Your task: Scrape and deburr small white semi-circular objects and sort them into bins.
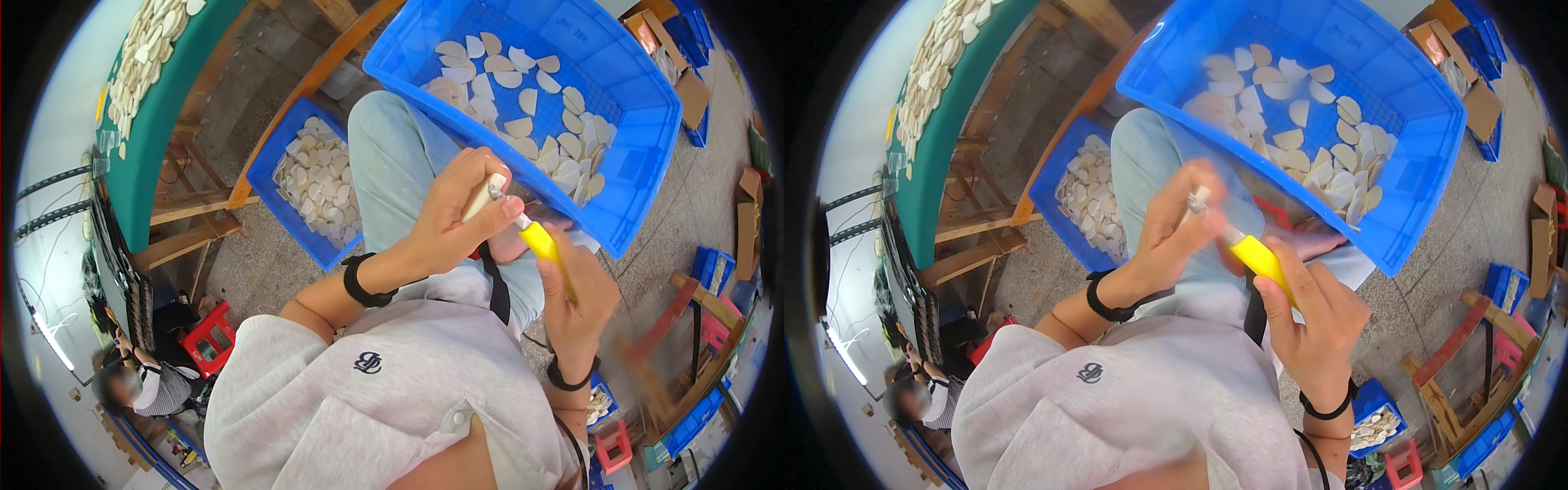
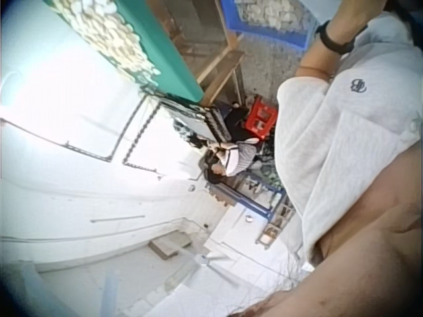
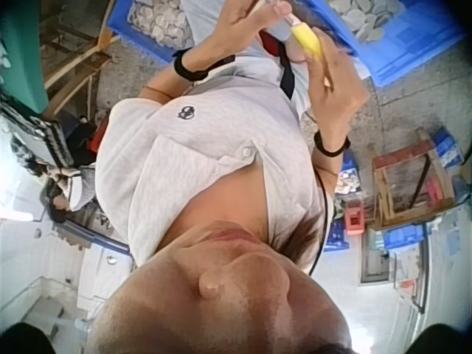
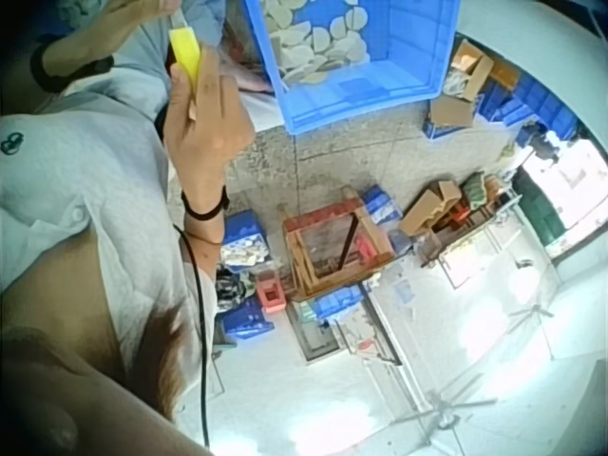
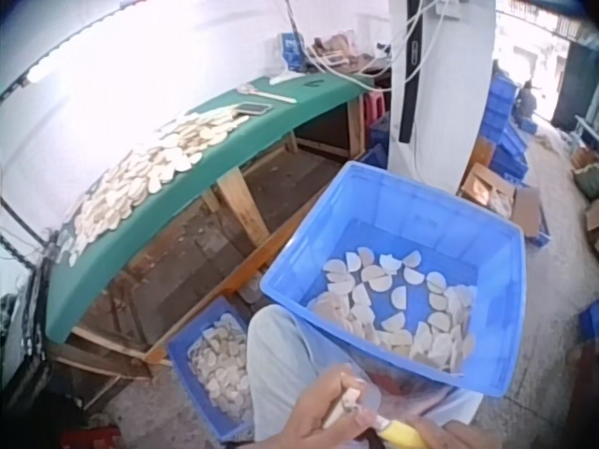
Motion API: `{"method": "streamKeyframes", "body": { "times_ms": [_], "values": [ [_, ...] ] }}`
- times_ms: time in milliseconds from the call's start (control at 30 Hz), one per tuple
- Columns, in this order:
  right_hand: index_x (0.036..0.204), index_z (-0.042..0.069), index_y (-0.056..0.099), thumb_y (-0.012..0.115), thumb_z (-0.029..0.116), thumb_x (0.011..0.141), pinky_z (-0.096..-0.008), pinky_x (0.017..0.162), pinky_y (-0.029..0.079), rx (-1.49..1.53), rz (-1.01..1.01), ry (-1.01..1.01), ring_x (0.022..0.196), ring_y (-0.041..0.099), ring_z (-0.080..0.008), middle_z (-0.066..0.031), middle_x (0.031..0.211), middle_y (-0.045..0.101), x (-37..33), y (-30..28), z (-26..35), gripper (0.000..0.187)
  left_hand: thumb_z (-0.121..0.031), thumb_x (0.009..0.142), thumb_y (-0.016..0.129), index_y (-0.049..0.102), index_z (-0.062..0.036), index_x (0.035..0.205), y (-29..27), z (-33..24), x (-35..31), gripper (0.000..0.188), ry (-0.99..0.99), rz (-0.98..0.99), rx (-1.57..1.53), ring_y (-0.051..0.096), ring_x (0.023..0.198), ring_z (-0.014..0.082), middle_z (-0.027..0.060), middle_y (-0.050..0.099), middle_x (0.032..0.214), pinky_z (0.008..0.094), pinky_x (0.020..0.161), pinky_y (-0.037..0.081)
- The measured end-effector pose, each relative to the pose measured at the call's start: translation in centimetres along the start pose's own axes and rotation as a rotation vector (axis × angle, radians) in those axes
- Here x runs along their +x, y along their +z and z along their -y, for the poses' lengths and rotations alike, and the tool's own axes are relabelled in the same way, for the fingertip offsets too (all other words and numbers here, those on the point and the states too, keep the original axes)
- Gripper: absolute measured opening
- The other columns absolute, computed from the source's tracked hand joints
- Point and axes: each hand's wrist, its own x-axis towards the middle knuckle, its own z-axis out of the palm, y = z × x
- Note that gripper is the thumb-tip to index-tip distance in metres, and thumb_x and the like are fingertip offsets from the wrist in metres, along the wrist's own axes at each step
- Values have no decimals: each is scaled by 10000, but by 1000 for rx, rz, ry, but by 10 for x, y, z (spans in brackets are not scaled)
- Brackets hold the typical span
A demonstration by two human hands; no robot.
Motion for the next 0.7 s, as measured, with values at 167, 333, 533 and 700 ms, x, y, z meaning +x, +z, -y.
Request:
{"method": "streamKeyframes", "body": {
  "times_ms": [167, 333, 533, 700],
  "values": [
    [1049, 34, 631, 678, 156, 765, -292, 418, 312, -59, 6, -25, 450, 417, -174, -43, 590, 459, 1, -3, 1, 313, -217, 827, 605, 490, -62, 797, -2, 0, 1, 195, 11, 2, 39, 413, 687, 167, 31, 459, 714, 283, 607, 322],
    [1062, 52, 629, 677, 194, 772, -293, 415, 309, -176, -18, -38, 452, 412, -167, -33, 594, 446, 1, -2, 3, 327, -205, 812, 632, 496, -52, 776, -2, 0, 1, 208, 13, -15, 99, 410, 638, 170, 31, 454, 676, 283, 557, 316],
    [1071, 38, 622, 653, 149, 800, -285, 453, 360, -150, -99, 71, 498, 469, -183, -53, 639, 509, -1, 5, -1, 294, -230, 881, 516, 470, -77, 843, -5, -1, -1, 164, -149, 74, 90, 368, 689, 80, 9, 409, 775, 225, 588, 306],
    [1051, -4, 617, 615, 107, 833, -259, 522, 404, -24, -229, 160, 587, 530, -163, -96, 763, 599, 0, 1, -2, 244, -476, 868, 291, 431, -108, 767, -12, -6, 10, 406, -478, 218, -894, 355, 678, 137, 18, 379, 732, 254, 539, 290]
  ]
}}
